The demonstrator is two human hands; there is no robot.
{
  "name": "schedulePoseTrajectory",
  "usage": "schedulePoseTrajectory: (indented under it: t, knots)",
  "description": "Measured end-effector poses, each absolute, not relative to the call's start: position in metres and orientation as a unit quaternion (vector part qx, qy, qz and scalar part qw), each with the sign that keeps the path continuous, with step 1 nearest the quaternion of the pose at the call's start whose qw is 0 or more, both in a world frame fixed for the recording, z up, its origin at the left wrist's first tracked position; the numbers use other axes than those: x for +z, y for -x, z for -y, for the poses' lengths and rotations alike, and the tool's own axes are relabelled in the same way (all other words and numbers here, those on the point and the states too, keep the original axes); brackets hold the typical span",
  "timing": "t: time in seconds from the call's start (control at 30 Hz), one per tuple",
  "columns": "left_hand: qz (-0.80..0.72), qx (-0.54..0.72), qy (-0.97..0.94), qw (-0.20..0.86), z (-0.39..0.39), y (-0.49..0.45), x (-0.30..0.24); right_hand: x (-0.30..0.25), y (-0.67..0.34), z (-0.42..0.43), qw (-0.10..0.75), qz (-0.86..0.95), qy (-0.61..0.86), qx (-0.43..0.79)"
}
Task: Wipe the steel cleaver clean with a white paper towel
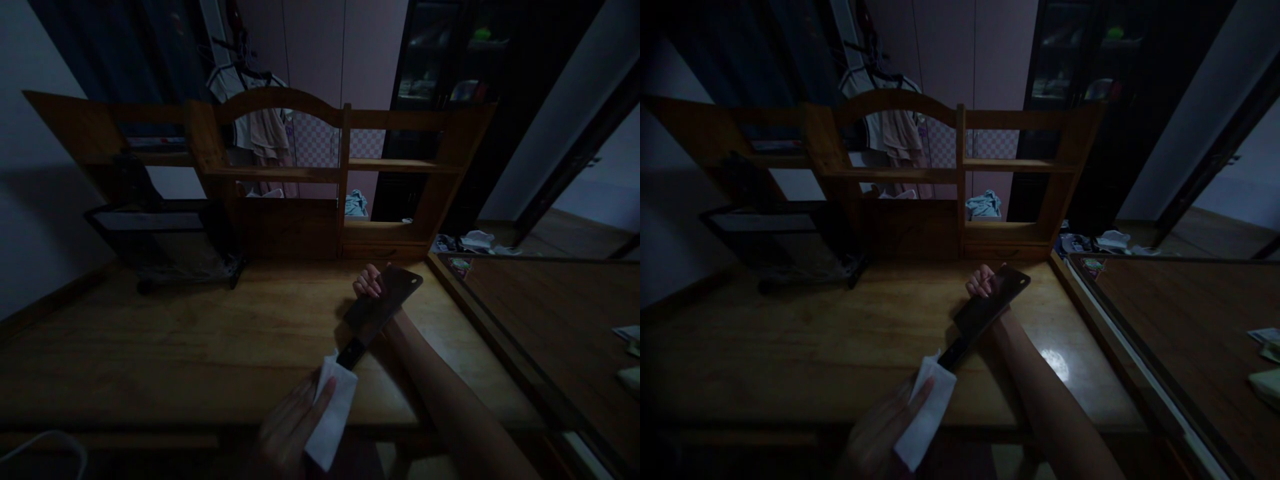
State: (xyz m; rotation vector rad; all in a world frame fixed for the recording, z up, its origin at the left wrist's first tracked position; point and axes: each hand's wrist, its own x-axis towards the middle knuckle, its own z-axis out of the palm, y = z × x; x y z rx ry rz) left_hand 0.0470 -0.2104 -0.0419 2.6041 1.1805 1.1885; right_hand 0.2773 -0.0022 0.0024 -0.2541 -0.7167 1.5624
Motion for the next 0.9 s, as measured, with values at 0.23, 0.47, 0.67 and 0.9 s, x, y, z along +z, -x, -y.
schedulePoseTrajectory:
  t: [0.23, 0.47, 0.67, 0.9]
  knots:
    - [-0.445, 0.396, -0.8, 0.069, 0.209, -0.043, -0.053, 0.011, -0.281, 0.009, 0.696, 0.264, 0.054, 0.666]
    - [-0.619, 0.416, -0.606, 0.277, 0.196, -0.067, -0.034, 0.028, -0.288, 0.014, 0.713, 0.275, 0.05, 0.644]
    - [-0.66, 0.398, -0.595, 0.227, 0.19, -0.073, -0.025, 0.023, -0.295, 0.007, 0.712, 0.293, 0.051, 0.636]
    - [-0.644, 0.376, -0.642, 0.18, 0.189, -0.071, -0.03, 0.017, -0.3, 0.005, 0.717, 0.294, 0.068, 0.628]
